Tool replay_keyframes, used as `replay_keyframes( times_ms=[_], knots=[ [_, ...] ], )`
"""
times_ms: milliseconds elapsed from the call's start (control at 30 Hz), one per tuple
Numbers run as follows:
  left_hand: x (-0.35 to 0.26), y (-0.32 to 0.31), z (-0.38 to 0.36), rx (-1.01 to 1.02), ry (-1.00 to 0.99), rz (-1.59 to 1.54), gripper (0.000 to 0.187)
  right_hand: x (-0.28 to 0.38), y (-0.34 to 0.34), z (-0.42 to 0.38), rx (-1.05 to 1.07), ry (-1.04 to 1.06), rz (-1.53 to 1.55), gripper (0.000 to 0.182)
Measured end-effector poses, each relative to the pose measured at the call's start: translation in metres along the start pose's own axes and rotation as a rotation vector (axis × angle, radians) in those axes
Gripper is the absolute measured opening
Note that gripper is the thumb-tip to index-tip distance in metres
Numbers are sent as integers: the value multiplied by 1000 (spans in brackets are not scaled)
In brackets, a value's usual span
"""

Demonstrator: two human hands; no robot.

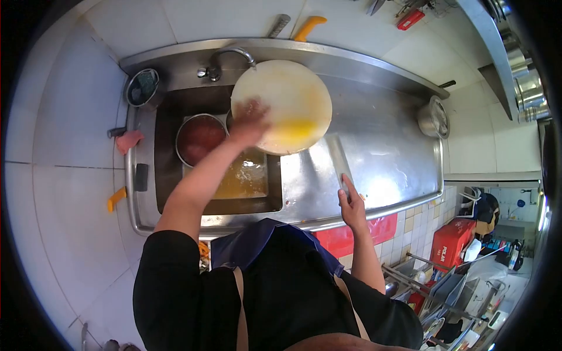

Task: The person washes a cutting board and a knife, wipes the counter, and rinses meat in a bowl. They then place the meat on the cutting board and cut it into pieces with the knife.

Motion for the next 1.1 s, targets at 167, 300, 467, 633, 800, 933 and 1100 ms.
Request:
replay_keyframes(
  times_ms=[167,300,467,633,800,933,1100],
  knots=[
    [153,-107,-16,-248,773,-548,73,54,-23,0,104,158,-479,44],
    [85,-72,-34,-2,906,-1500,72,69,-35,28,285,198,-828,46],
    [76,-107,-27,-158,938,-1936,62,92,-102,93,464,273,-862,49],
    [68,-87,-36,-90,1003,-1969,59,154,-225,227,435,464,-601,49],
    [68,-67,-55,13,1045,-1848,59,193,-220,222,400,431,-715,49],
    [62,-78,-63,-42,870,-1846,63,142,-133,162,341,555,-669,46],
    [42,-101,-64,-36,956,-2048,64,92,-32,60,437,231,-854,46]
  ],
)
Point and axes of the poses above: each hand's wrist, its own z-axis towards the middle knuckle, its own y-axis out of the back of the hand, x = y × z, the point moved 10 cm from there along z, towards the middle knuckle, and after that the axes turned 11 degrees about z, right-handed, at the moved point
